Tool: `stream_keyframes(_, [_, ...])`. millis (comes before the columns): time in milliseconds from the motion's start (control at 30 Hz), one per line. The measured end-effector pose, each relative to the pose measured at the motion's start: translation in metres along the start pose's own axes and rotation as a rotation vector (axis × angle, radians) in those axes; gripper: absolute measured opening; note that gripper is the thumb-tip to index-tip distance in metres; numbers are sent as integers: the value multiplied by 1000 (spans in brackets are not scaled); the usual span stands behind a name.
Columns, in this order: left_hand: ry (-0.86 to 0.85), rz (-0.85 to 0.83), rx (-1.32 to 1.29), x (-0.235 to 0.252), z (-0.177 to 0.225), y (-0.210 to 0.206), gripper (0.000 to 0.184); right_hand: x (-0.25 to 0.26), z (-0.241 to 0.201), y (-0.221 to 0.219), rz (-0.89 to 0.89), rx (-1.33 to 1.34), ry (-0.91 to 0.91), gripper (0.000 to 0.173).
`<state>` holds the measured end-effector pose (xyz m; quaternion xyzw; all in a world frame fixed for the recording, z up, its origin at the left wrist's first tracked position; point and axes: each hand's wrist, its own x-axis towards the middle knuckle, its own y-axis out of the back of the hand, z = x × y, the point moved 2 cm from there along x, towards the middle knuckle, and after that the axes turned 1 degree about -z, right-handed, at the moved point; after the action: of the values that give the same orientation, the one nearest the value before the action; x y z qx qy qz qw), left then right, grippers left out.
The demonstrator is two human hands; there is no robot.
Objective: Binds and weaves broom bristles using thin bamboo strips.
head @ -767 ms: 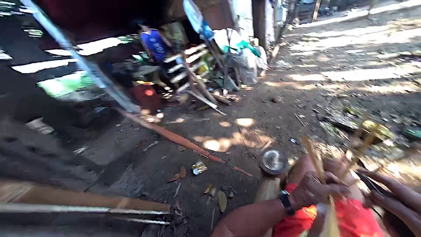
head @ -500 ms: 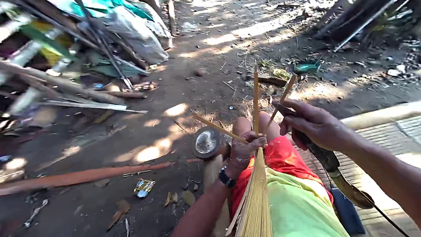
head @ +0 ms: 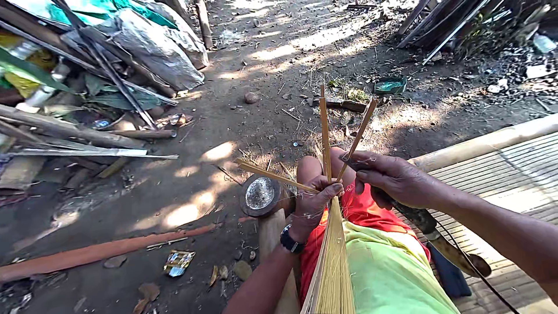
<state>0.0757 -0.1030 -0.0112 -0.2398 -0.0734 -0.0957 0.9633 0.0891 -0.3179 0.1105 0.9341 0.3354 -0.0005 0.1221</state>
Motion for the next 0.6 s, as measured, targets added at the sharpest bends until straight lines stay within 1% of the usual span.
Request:
stream_keyframes(100, [-3,-5,17,-3,0,0,10,-4,-26,14,113,-51,72,43])
stream_keyframes(233, [3,-23,49,-6,1,0,10,-11,-72,46,243,-3,158,46])
stream_keyframes(367, [19,-13,35,-5,6,0,9,-24,-95,80,408,40,309,47])
stream_keyframes(433, [25,-11,16,-2,10,1,11,-29,-89,80,411,55,310,47])
stream_keyframes(467, [38,-13,10,-5,11,2,12,-29,-79,72,365,47,265,47])
stream_keyframes(533, [91,-25,-14,-14,16,4,14,-30,-44,43,221,-19,143,51])
stream_keyframes(600, [122,-14,-51,-19,18,3,17,-30,-5,16,90,-224,75,49])
